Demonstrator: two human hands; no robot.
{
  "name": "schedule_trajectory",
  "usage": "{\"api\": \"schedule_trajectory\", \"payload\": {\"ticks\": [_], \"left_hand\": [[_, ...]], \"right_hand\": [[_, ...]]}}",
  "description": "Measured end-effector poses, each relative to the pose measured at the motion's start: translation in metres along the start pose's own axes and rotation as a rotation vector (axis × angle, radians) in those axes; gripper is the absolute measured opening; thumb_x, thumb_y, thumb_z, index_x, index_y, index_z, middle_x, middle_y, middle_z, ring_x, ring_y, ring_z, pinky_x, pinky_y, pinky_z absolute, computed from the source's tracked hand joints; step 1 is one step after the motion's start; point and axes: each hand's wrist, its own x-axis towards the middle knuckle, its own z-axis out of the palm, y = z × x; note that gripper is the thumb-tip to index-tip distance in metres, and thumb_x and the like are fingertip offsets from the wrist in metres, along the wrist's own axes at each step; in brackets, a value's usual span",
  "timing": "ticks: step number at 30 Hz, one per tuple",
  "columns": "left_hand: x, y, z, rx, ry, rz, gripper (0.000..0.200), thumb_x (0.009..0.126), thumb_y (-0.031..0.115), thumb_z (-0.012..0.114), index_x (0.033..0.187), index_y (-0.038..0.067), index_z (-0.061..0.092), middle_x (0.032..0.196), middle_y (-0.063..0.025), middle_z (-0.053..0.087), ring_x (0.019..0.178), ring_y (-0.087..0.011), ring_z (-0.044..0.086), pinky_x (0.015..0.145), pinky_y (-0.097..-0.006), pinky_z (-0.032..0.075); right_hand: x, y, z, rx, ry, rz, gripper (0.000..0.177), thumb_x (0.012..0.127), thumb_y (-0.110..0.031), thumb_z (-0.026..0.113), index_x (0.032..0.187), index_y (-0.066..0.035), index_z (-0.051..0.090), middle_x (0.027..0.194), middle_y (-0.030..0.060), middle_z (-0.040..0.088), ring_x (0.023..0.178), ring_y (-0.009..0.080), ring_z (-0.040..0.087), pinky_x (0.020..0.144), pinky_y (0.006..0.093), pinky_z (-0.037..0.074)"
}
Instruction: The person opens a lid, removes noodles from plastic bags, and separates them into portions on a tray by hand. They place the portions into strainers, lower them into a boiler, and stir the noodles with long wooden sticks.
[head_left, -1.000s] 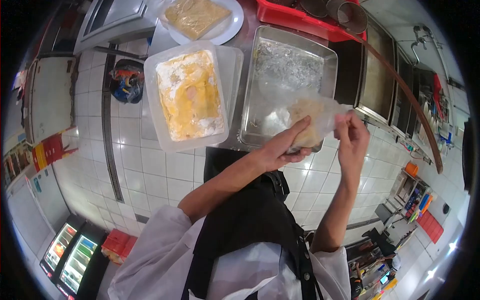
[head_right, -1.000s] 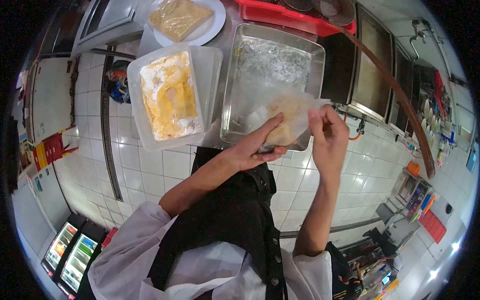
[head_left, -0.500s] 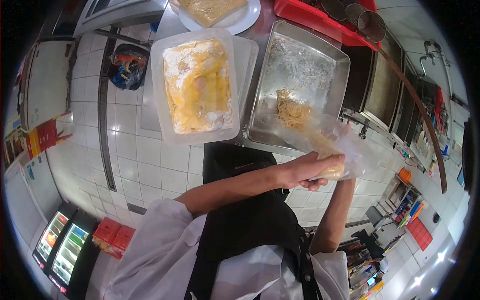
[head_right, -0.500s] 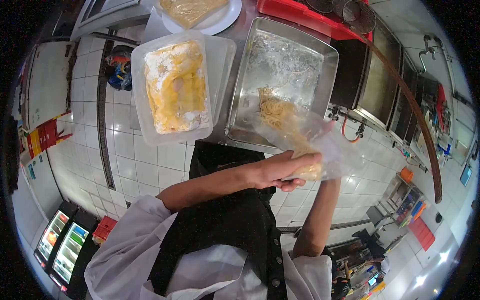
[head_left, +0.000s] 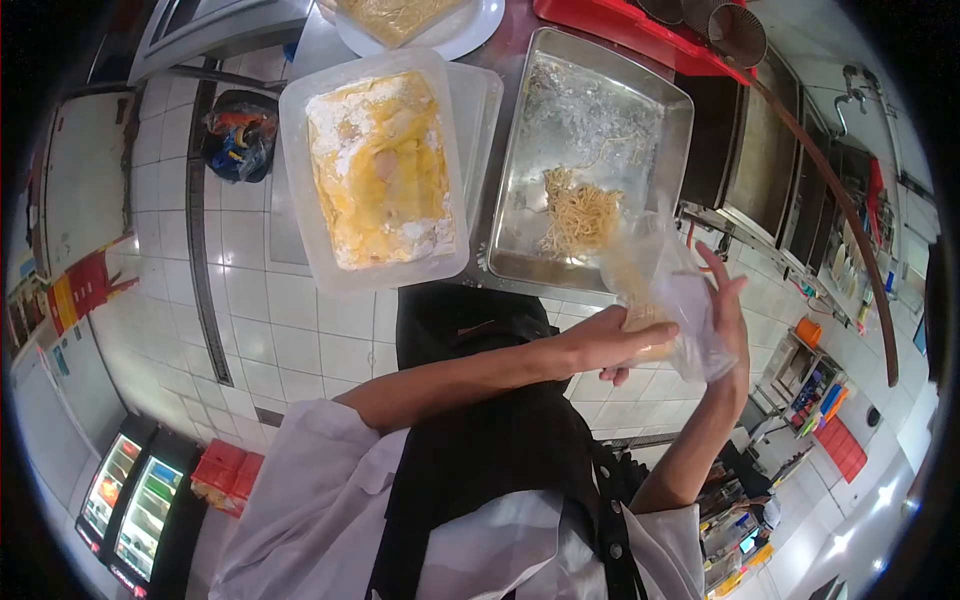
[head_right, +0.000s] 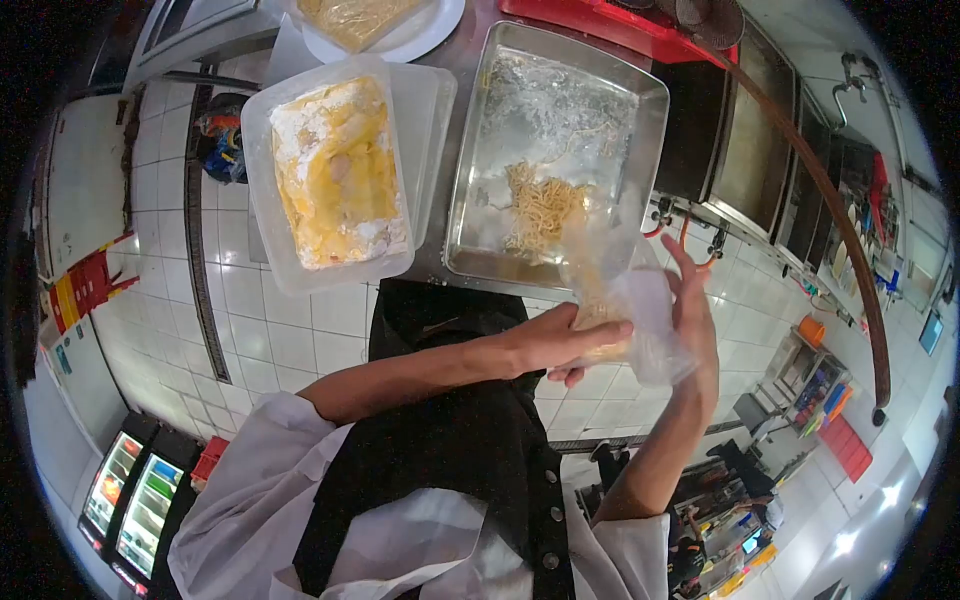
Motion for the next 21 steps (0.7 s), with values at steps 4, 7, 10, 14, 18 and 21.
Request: {"api": "schedule_trajectory", "payload": {"ticks": [4,7,10,14,18,21], "left_hand": [[0.005,0.019,0.003,-0.065,0.052,0.027,0.054,0.089,0.054,0.05,0.094,0.0,0.055,0.05,0.0005,0.043,0.037,-0.0089,0.043,0.033,-0.0236,0.03],[0.004,0.036,0.009,-0.114,0.135,0.146,0.053,0.089,0.053,0.048,0.095,0.001,0.053,0.054,0.0005,0.044,0.035,-0.0082,0.04,0.031,-0.023,0.027],[0.004,0.051,0.001,-0.2,0.149,0.066,0.051,0.09,0.051,0.045,0.095,0.001,0.053,0.055,0.001,0.041,0.034,-0.0073,0.037,0.031,-0.0224,0.026],[0.003,0.053,-0.023,-0.193,0.053,0.071,0.05,0.091,0.051,0.044,0.093,0.002,0.052,0.051,0.0032,0.034,0.035,-0.0063,0.035,0.031,-0.0224,0.025],[-0.02,0.059,-0.026,0.125,0.329,0.198,0.044,0.093,0.045,0.048,0.088,0.001,0.049,0.052,-0.0057,0.048,0.035,-0.0153,0.045,0.034,-0.0299,0.031],[-0.022,0.062,-0.035,0.826,0.777,0.747,0.028,0.094,0.024,0.05,0.089,-0.003,0.048,0.056,-0.0167,0.053,0.045,-0.0275,0.054,0.045,-0.0375,0.041]], "right_hand": [[-0.026,-0.018,0.003,-0.477,-0.096,-0.288,0.081,0.083,-0.065,0.05,0.137,-0.004,0.039,0.129,0.0135,0.048,0.115,0.0247,0.05,0.099,0.0367,0.037],[-0.035,-0.033,0.016,-0.495,-0.054,-0.255,0.08,0.076,-0.046,0.071,0.135,-0.003,0.04,0.13,0.0109,0.046,0.114,0.0217,0.051,0.09,0.0346,0.046],[-0.029,-0.03,0.029,-0.435,0.025,-0.341,0.052,0.082,-0.016,0.071,0.126,0.0,0.049,0.118,0.0092,0.053,0.103,0.0157,0.056,0.074,0.0262,0.052],[-0.007,-0.01,0.032,-0.53,0.218,-0.441,0.016,0.086,0.003,0.057,0.102,0.006,0.062,0.091,0.0087,0.062,0.075,0.0118,0.058,0.067,0.0231,0.05],[0.013,-0.013,0.041,-0.404,0.284,-0.459,0.017,0.084,0.006,0.055,0.099,0.006,0.063,0.078,0.0057,0.062,0.067,0.0096,0.056,0.061,0.0218,0.046],[0.035,-0.026,0.047,-0.302,0.138,-0.476,0.016,0.086,0.002,0.053,0.097,0.005,0.064,0.073,0.0036,0.061,0.06,0.0071,0.052,0.056,0.0204,0.041]]}}
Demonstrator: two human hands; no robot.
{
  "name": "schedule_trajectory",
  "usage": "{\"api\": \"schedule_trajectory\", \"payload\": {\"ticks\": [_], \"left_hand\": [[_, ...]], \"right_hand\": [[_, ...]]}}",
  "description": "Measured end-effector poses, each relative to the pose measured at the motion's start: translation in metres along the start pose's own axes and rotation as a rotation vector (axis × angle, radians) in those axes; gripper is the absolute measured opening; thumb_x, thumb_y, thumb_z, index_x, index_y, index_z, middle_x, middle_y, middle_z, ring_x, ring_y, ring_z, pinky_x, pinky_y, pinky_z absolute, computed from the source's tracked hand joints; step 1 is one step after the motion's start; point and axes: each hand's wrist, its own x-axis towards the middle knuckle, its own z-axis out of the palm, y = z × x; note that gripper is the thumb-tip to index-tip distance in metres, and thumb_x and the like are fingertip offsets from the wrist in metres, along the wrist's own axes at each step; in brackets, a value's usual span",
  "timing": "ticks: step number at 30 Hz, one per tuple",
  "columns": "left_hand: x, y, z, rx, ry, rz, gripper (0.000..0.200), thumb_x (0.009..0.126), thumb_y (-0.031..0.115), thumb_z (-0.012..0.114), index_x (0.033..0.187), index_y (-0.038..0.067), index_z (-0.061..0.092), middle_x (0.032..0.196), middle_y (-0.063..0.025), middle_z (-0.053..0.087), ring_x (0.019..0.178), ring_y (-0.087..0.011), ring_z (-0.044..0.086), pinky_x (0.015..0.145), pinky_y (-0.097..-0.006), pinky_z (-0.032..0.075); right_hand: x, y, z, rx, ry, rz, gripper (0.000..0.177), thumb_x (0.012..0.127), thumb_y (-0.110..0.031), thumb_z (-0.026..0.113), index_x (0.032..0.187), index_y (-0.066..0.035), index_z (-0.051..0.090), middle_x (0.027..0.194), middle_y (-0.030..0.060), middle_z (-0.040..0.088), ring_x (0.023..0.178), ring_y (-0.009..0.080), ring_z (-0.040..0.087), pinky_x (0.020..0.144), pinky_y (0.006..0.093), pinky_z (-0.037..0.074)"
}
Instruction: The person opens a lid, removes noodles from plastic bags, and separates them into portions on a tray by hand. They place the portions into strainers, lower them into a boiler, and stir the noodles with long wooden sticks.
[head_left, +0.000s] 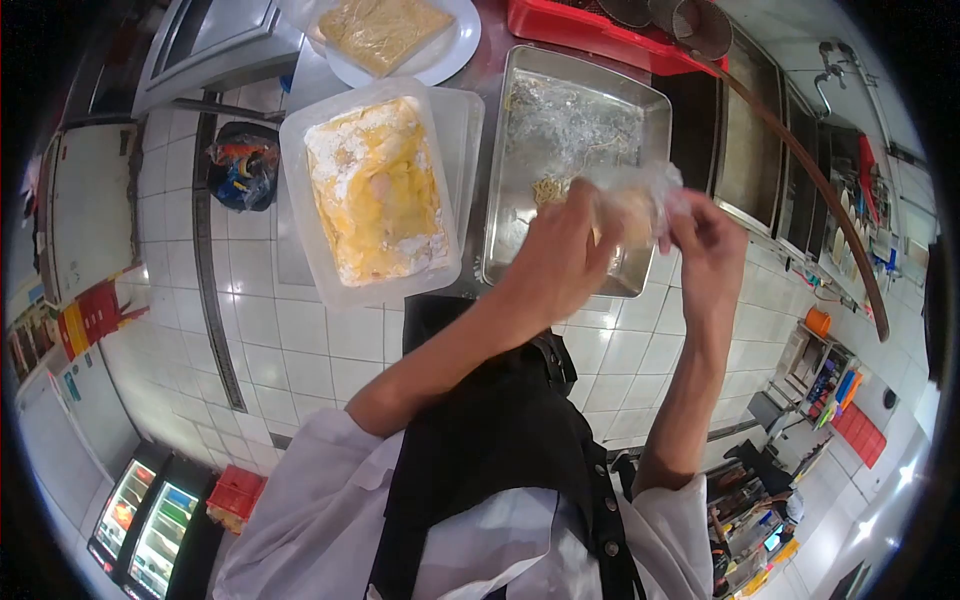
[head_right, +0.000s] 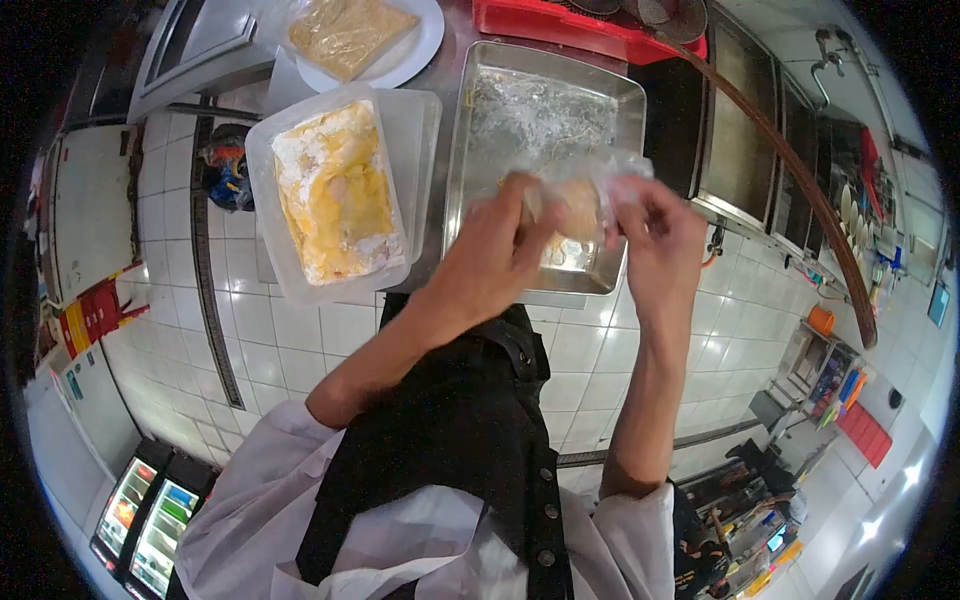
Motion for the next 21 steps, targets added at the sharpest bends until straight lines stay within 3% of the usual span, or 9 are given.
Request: {"api": "schedule_trajectory", "payload": {"ticks": [3,7,10,14,16,17,18,19,21], "left_hand": [[0.041,-0.016,-0.005,0.106,0.115,0.273,0.013,0.091,0.01,0.05,0.091,-0.004,0.048,0.062,-0.0219,0.052,0.058,-0.0364,0.057,0.057,-0.0417,0.044],[0.082,-0.013,-0.025,0.065,0.034,0.26,0.012,0.09,0.01,0.05,0.09,-0.002,0.05,0.068,-0.0216,0.056,0.065,-0.0392,0.058,0.059,-0.0422,0.045],[0.106,0.003,-0.034,0.335,0.257,0.667,0.013,0.09,0.011,0.049,0.088,-0.001,0.052,0.078,-0.0228,0.059,0.078,-0.0396,0.058,0.067,-0.0435,0.046],[0.14,0.052,-0.053,0.501,0.015,0.567,0.012,0.09,0.011,0.052,0.097,0.002,0.052,0.088,-0.0171,0.061,0.082,-0.0333,0.059,0.071,-0.038,0.047],[0.155,0.057,-0.055,0.568,-0.069,0.615,0.029,0.076,0.003,0.062,0.102,-0.002,0.05,0.102,-0.0208,0.06,0.096,-0.0346,0.056,0.078,-0.0415,0.047],[0.153,0.065,-0.057,0.575,-0.079,0.622,0.029,0.076,0.003,0.062,0.102,-0.002,0.05,0.102,-0.0208,0.06,0.096,-0.0346,0.056,0.078,-0.0415,0.047],[0.149,0.076,-0.061,0.504,-0.034,0.678,0.013,0.084,0.006,0.054,0.093,-0.002,0.051,0.089,-0.019,0.061,0.084,-0.028,0.058,0.072,-0.04,0.047],[0.145,0.087,-0.065,0.431,0.009,0.731,0.015,0.091,0.009,0.047,0.084,-0.003,0.051,0.077,-0.0171,0.061,0.073,-0.0215,0.06,0.067,-0.0385,0.046],[0.138,0.109,-0.067,0.35,0.025,0.735,0.015,0.091,0.009,0.048,0.084,-0.003,0.05,0.073,-0.0179,0.058,0.069,-0.0225,0.058,0.065,-0.0397,0.044]], "right_hand": [[0.025,-0.014,0.011,0.114,-0.009,0.01,0.015,0.086,0.002,0.053,0.096,0.007,0.063,0.073,0.0047,0.061,0.059,0.0071,0.051,0.056,0.0205,0.04],[0.054,-0.016,0.015,0.343,-0.024,-0.056,0.015,0.086,0.002,0.053,0.095,0.009,0.062,0.074,0.0058,0.061,0.058,0.0074,0.05,0.056,0.0205,0.04],[0.071,-0.02,0.015,0.355,0.063,-0.079,0.015,0.086,0.001,0.054,0.095,0.01,0.062,0.072,0.0058,0.061,0.057,0.008,0.051,0.055,0.0214,0.04],[0.085,-0.04,0.014,0.016,0.105,-0.165,0.017,0.086,0.0,0.055,0.098,0.009,0.062,0.072,0.0048,0.061,0.057,0.0078,0.051,0.054,0.0213,0.04],[0.083,-0.041,0.016,-0.083,0.115,-0.195,0.017,0.086,-0.001,0.055,0.099,0.008,0.061,0.076,0.0041,0.061,0.058,0.0072,0.05,0.055,0.0205,0.039],[0.088,-0.04,0.018,0.059,0.106,-0.237,0.017,0.086,-0.001,0.055,0.1,0.008,0.061,0.076,0.004,0.061,0.057,0.0073,0.05,0.055,0.0208,0.039],[0.092,-0.041,0.019,0.2,0.097,-0.285,0.017,0.087,-0.001,0.054,0.1,0.008,0.061,0.076,0.0039,0.061,0.057,0.0074,0.05,0.054,0.0211,0.04],[0.095,-0.044,0.019,0.208,0.108,-0.288,0.017,0.087,-0.001,0.054,0.1,0.008,0.061,0.076,0.0039,0.061,0.057,0.0074,0.05,0.054,0.0211,0.04],[0.095,-0.05,0.018,0.462,0.114,-0.357,0.017,0.085,-0.003,0.058,0.097,0.008,0.063,0.07,0.0043,0.061,0.056,0.0085,0.053,0.054,0.0206,0.043]]}}
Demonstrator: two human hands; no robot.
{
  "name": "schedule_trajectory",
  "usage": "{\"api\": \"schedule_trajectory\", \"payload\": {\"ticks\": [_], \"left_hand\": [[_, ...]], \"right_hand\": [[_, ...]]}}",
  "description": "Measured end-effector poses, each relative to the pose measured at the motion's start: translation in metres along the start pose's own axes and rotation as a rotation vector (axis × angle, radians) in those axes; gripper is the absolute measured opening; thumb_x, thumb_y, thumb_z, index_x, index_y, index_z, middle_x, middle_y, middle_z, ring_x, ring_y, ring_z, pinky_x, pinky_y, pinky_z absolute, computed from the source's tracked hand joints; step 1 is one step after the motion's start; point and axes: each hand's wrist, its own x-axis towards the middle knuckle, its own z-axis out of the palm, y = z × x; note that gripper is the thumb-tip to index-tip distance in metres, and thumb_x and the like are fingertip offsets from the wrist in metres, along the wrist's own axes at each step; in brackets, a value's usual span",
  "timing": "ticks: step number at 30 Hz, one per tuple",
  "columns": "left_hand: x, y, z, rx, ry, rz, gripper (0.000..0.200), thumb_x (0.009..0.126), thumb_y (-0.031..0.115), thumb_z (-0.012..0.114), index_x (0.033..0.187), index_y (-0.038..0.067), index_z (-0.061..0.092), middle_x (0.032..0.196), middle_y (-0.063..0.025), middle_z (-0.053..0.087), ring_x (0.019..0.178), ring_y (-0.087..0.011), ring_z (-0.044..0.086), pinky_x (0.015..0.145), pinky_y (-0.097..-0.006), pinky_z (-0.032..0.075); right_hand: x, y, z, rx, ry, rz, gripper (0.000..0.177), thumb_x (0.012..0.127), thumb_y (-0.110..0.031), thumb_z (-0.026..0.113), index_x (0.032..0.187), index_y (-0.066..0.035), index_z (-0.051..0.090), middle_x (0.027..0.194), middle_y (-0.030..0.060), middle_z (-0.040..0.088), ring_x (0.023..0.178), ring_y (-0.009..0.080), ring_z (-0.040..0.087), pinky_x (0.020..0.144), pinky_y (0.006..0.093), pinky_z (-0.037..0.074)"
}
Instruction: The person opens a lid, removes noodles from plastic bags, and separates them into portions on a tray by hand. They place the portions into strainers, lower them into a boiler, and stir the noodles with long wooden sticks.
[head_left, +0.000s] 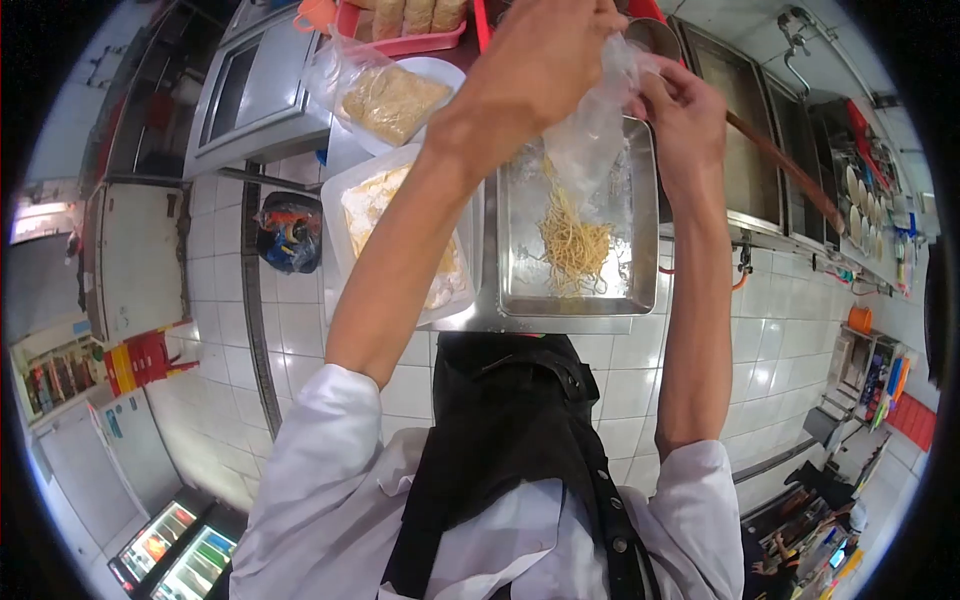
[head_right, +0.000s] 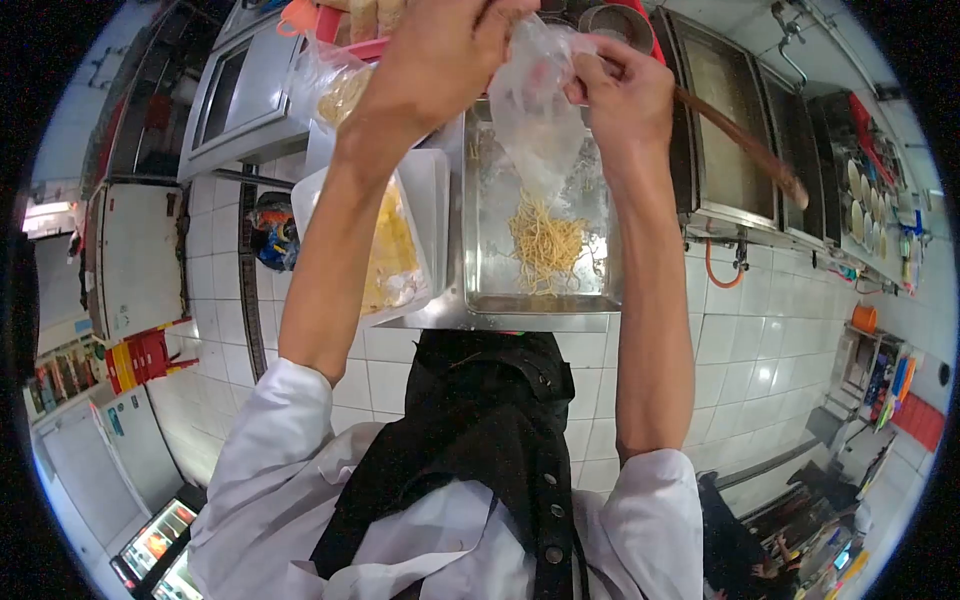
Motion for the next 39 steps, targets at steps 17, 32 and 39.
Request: {"api": "schedule_trajectory", "payload": {"ticks": [17,32,39], "left_hand": [[-0.137,-0.005,-0.021,-0.442,-0.034,-0.469,0.037,0.078,0.017,0.072,0.109,0.001,0.058,0.107,-0.0111,0.059,0.099,-0.0132,0.056,0.084,-0.0281,0.047],[-0.248,0.04,-0.113,-0.752,0.874,-1.049,0.028,0.09,0.013,0.06,0.114,0.0,0.054,0.105,-0.0082,0.059,0.095,-0.0181,0.058,0.088,-0.0342,0.045],[-0.241,0.029,-0.104,-0.64,0.664,-1.081,0.025,0.09,0.015,0.06,0.109,-0.002,0.057,0.101,-0.0081,0.062,0.092,-0.0154,0.059,0.085,-0.0308,0.045]], "right_hand": [[-0.102,-0.04,0.037,0.081,-0.364,-0.003,0.024,0.086,-0.007,0.059,0.108,0.0,0.061,0.086,0.0023,0.062,0.076,0.0082,0.056,0.061,0.021,0.044],[-0.04,0.196,-0.045,-1.069,0.02,0.298,0.023,0.074,-0.011,0.066,0.094,0.0,0.063,0.08,0.0181,0.065,0.077,0.0337,0.064,0.071,0.0398,0.05],[-0.079,0.057,-0.023,-1.174,0.103,-0.094,0.01,0.08,-0.004,0.057,0.088,0.002,0.056,0.084,0.0184,0.062,0.079,0.0322,0.062,0.067,0.039,0.047]]}}
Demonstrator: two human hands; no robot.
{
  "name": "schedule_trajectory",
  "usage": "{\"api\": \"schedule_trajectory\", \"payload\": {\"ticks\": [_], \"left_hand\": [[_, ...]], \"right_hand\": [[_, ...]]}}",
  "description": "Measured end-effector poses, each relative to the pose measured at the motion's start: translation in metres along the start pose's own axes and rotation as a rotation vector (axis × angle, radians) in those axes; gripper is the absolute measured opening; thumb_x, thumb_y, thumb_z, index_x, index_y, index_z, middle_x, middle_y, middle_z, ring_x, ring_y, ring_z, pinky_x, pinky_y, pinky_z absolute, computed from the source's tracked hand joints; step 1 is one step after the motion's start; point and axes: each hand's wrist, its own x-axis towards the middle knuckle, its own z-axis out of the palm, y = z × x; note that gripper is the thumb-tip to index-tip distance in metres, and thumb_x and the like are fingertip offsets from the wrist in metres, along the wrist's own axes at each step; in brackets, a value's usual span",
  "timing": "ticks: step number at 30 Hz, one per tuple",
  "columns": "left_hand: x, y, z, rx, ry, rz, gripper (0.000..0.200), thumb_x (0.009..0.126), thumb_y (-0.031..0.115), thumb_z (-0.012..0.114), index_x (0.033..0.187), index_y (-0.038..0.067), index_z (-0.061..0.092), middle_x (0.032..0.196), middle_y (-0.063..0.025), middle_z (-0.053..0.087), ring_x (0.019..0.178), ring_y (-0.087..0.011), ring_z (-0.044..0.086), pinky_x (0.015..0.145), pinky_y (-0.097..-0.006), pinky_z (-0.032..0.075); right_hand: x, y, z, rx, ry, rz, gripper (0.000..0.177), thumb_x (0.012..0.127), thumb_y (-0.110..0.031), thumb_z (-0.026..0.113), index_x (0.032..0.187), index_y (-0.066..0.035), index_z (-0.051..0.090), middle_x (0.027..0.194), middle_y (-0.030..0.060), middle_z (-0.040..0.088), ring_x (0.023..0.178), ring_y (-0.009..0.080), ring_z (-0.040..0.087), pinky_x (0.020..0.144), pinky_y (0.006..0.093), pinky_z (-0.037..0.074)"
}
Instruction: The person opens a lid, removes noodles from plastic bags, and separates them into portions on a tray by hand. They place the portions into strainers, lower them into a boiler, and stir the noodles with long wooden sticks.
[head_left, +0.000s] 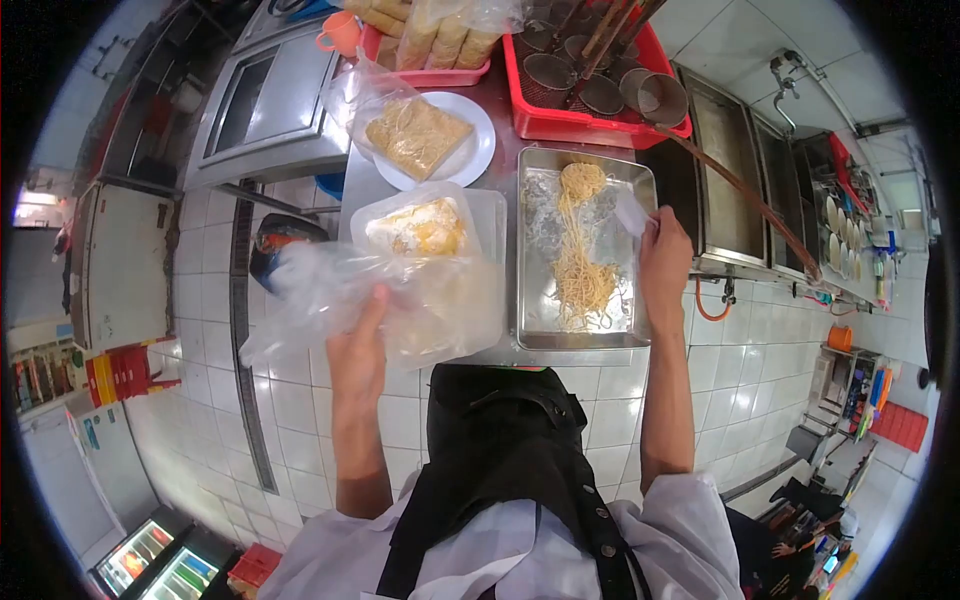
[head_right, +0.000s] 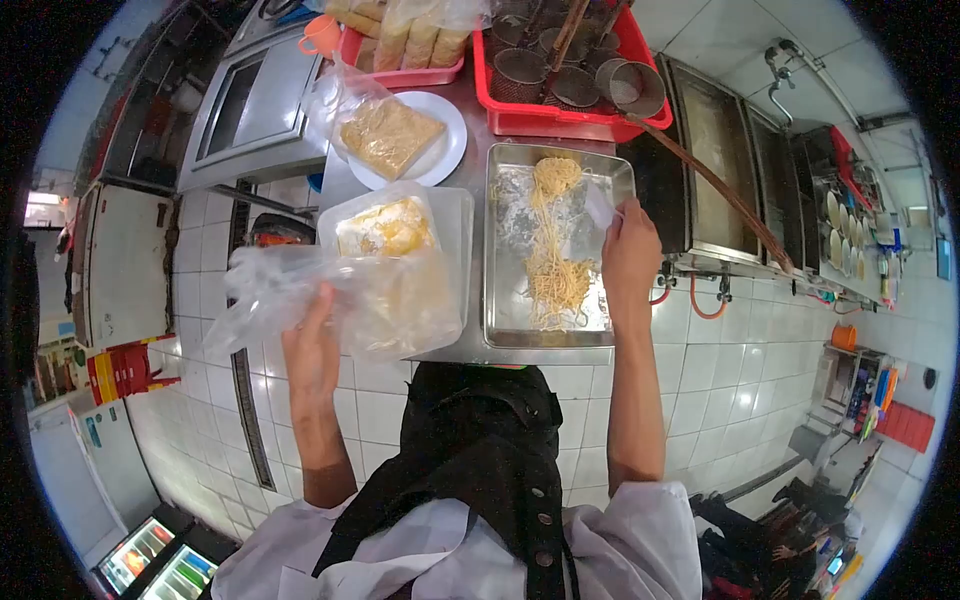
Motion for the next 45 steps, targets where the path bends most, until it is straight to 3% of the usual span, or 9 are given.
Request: {"api": "schedule_trajectory", "payload": {"ticks": [9,13,24,29,31,33,37,40,45], "left_hand": [[-0.031,-0.04,0.068,-0.016,-0.617,-0.401,0.022,0.093,0.019,0.056,0.108,0.003,0.056,0.095,-0.0052,0.061,0.079,-0.0123,0.062,0.063,-0.0255,0.051],[-0.064,-0.045,0.031,0.032,-0.432,-0.21,0.016,0.091,0.011,0.057,0.106,0.005,0.058,0.092,-0.0012,0.061,0.082,-0.011,0.06,0.07,-0.0251,0.051],[0.075,0.011,-0.241,0.561,0.526,0.458,0.035,0.083,0.009,0.059,0.112,-0.01,0.056,0.105,-0.0168,0.063,0.094,-0.0238,0.061,0.083,-0.0341,0.049],[0.282,-0.126,-0.476,1.465,0.759,0.467,0.049,0.087,0.03,0.056,0.118,-0.008,0.052,0.133,-0.0295,0.042,0.129,-0.0434,0.034,0.109,-0.0518,0.023],[0.355,-0.181,-0.55,2.669,0.447,0.309,0.048,0.088,0.041,0.046,0.118,0.006,0.057,0.126,-0.0206,0.052,0.124,-0.0405,0.04,0.101,-0.0643,0.024],[0.431,-0.25,-0.6,2.405,0.424,0.354,0.032,0.087,0.032,0.049,0.101,0.008,0.065,0.105,-0.0138,0.062,0.095,-0.0314,0.055,0.079,-0.0517,0.039],[0.498,-0.306,-0.623,2.593,-0.012,0.289,0.02,0.081,0.032,0.06,0.084,0.015,0.071,0.084,-0.0037,0.066,0.076,-0.0213,0.065,0.059,-0.0376,0.05],[0.534,-0.354,-0.623,1.942,0.23,-0.287,0.045,0.074,0.039,0.07,0.097,0.0,0.067,0.101,-0.0099,0.068,0.09,-0.0284,0.065,0.076,-0.0409,0.053],[0.512,-0.326,-0.626,1.489,-0.248,-0.005,0.06,0.07,0.041,0.076,0.108,-0.003,0.063,0.107,-0.0141,0.066,0.096,-0.0304,0.063,0.083,-0.0389,0.051]], "right_hand": [[-0.122,-0.113,-0.057,0.226,-0.152,-0.497,0.023,0.066,0.003,0.066,0.087,-0.003,0.056,0.122,0.0154,0.055,0.114,0.0352,0.05,0.091,0.0441,0.043],[-0.153,-0.112,-0.054,0.589,-0.339,-0.524,0.027,0.07,-0.004,0.069,0.096,-0.002,0.06,0.124,0.0151,0.054,0.117,0.0346,0.049,0.094,0.0435,0.041],[-0.215,-0.015,-0.042,0.799,-0.71,0.319,0.024,0.086,-0.007,0.061,0.109,-0.002,0.059,0.101,0.0077,0.064,0.094,0.0175,0.06,0.083,0.029,0.047],[-0.358,0.088,-0.001,0.586,-0.851,0.989,0.022,0.09,-0.016,0.057,0.109,-0.006,0.06,0.097,0.0052,0.064,0.083,0.0163,0.062,0.072,0.0295,0.05],[-0.449,0.114,0.003,0.509,-0.672,1.288,0.022,0.091,-0.019,0.056,0.108,-0.007,0.061,0.094,0.0054,0.065,0.079,0.0171,0.063,0.068,0.0301,0.051],[-0.531,0.102,-0.03,-0.141,-1.136,0.68,0.021,0.091,-0.02,0.054,0.105,-0.009,0.064,0.089,0.0065,0.066,0.071,0.016,0.063,0.061,0.0307,0.051],[-0.569,0.027,-0.062,0.138,-0.986,1.609,0.028,0.085,-0.03,0.058,0.103,-0.009,0.065,0.084,0.0103,0.068,0.069,0.0173,0.065,0.062,0.0342,0.052],[-0.593,0.001,-0.066,0.196,-0.73,1.629,0.035,0.088,-0.032,0.054,0.104,-0.002,0.061,0.07,0.0096,0.064,0.058,0.0165,0.061,0.055,0.0324,0.049],[-0.546,-0.041,-0.036,-0.006,-0.879,1.38,0.022,0.089,-0.021,0.057,0.105,-0.006,0.062,0.086,0.0077,0.067,0.073,0.016,0.062,0.061,0.0316,0.051]]}}
